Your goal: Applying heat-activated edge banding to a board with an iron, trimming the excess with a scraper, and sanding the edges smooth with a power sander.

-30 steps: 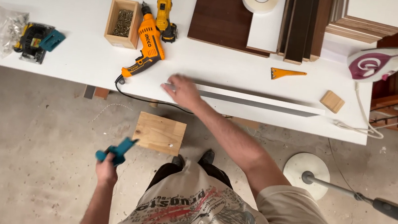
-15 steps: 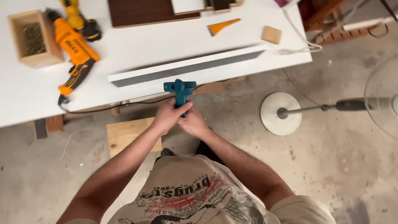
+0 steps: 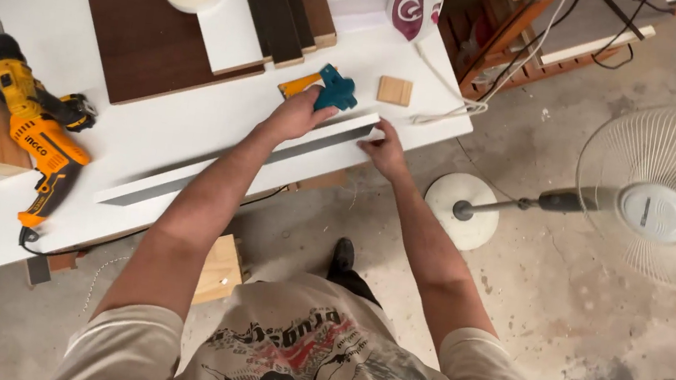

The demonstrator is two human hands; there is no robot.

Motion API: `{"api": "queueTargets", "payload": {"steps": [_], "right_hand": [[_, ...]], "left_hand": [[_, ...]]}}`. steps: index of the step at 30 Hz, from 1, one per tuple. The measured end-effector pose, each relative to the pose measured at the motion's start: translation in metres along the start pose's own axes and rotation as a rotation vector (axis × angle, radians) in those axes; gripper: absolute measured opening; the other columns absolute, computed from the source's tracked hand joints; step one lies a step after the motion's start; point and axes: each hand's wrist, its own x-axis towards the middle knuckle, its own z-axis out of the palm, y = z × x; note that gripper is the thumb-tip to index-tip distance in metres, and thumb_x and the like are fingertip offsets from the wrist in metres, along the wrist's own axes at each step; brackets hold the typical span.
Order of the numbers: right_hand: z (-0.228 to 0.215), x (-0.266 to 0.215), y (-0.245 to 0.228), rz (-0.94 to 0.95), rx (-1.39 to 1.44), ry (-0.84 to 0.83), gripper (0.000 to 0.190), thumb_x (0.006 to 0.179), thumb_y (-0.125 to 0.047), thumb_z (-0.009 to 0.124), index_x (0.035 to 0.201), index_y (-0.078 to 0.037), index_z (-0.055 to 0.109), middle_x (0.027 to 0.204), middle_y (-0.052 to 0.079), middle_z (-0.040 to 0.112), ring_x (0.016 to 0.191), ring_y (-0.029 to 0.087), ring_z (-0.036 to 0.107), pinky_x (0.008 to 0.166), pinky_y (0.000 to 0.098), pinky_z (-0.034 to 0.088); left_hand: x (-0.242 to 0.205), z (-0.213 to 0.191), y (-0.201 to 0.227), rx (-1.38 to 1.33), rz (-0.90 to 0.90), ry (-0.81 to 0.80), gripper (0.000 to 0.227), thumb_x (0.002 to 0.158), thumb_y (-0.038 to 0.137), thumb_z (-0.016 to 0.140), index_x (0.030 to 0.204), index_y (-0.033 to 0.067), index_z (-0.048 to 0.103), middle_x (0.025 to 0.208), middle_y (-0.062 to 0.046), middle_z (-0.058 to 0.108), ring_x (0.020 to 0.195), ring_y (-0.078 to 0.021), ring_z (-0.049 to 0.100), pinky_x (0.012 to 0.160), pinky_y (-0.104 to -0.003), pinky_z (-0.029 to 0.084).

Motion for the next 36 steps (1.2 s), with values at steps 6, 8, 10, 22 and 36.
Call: {"api": "queueTargets", "payload": {"steps": [6,8,10,22,36], "right_hand": [[-0.006,0.038,0.021,0.07,-0.055,-0.145,0.051,0.092,-0.026,0.085,0.133,-0.01,0.061,0.127,0.014,0.067,0.118,0.032,0.067,0.105,0.041,0.055],[-0.009,0.039,0.018,0.035,-0.047,-0.148,0.043,0.091,-0.025,0.085,0.127,-0.01,0.065,0.122,0.013,0.069,0.116,0.032,0.068,0.104,0.0413,0.055],[-0.008,0.04,0.028,0.005,-0.035,-0.142,0.035,0.091,-0.024,0.085,0.12,-0.009,0.07,0.116,0.013,0.071,0.114,0.032,0.069,0.102,0.0416,0.055],[-0.006,0.042,0.03,0.013,0.012,-0.109,0.031,0.088,-0.022,0.087,0.106,-0.004,0.069,0.099,0.014,0.073,0.1,0.029,0.07,0.097,0.0407,0.054],[-0.012,0.046,0.021,0.04,-0.165,-0.144,0.041,0.09,-0.027,0.083,0.115,-0.001,0.064,0.114,0.02,0.073,0.11,0.037,0.07,0.1,0.0497,0.053]], "left_hand": [[0.06,0.016,0.017,0.064,-0.084,-0.147,0.068,0.107,0.054,0.051,0.148,0.0005,0.045,0.141,-0.028,0.058,0.134,-0.0429,0.055,0.111,-0.052,0.046],[0.064,0.012,0.031,0.034,-0.123,-0.19,0.068,0.107,0.054,0.051,0.149,0.001,0.046,0.143,-0.027,0.058,0.135,-0.0416,0.054,0.112,-0.051,0.046],[0.064,0.011,0.043,0.006,-0.154,-0.24,0.068,0.106,0.054,0.052,0.149,0.0015,0.047,0.145,-0.026,0.057,0.136,-0.0402,0.054,0.112,-0.049,0.046],[0.085,0.037,0.02,-0.043,-0.162,-0.371,0.067,0.103,0.059,0.054,0.147,0.0082,0.053,0.139,-0.023,0.062,0.132,-0.0405,0.057,0.107,-0.049,0.05],[0.085,0.157,-0.077,0.658,0.146,0.115,0.05,0.097,0.052,0.056,0.122,0.0091,0.051,0.1,-0.007,0.06,0.096,-0.0292,0.066,0.081,-0.046,0.053]]}}
